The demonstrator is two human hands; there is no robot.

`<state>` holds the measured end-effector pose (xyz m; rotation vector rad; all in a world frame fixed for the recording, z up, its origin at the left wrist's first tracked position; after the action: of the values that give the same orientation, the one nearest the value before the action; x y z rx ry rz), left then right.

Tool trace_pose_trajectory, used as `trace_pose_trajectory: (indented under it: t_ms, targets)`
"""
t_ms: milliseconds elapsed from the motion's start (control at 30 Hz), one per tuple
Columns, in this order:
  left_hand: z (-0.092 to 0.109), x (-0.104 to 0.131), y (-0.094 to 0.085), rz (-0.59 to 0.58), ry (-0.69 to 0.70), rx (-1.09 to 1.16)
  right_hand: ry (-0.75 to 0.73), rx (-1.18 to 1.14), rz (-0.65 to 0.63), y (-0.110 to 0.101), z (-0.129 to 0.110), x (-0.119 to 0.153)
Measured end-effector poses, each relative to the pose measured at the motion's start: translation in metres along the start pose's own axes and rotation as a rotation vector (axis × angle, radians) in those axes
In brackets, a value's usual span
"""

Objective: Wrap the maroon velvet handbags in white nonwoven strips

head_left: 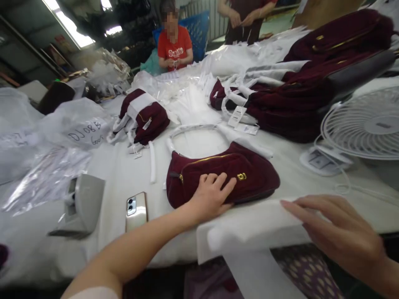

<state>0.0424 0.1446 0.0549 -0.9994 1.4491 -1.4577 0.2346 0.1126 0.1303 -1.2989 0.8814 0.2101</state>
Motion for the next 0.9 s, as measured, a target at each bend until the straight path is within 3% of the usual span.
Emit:
trace_pose_trajectory:
  t_ms: [100,167,400,500,700,900]
  targets:
    - [0.000,-0.010,-0.016,-0.146,0.096,0.012,-0.202,-0.034,-0.046,0.019,-0.040,0.023]
    - [0.001,-0.020,-0.023,-0.265,0.170,0.048,-0.286,0.009,-0.047,0.033,-0.054,0.024]
    - [-0.005,-0.043,-0.027,-0.611,0.195,0.098,-0.413,0.246,-0.012,0.084,-0.060,-0.012]
    - [-0.003,-0.041,-0.029,-0.644,0.215,0.094,-0.391,0.271,0.013,0.097,-0.057,-0.022]
    - [0.009,-0.031,-0.031,-0.728,0.117,0.044,-0.442,0.238,0.097,0.100,-0.066,-0.024]
    - [0.020,-0.029,-0.031,-0.638,0.152,-0.061,-0.455,0.236,0.084,0.109,-0.068,-0.022]
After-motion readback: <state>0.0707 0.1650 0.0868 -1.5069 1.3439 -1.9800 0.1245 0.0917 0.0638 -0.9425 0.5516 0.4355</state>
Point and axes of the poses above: each hand's wrist, its own x-axis away from the middle knuckle, its own y-axis out of the palm, z = x × y, the point moved 9 cm from there along -x, towards the middle knuckle, and after that the axes turned 11 degrees about -y, right-handed, at the moved point
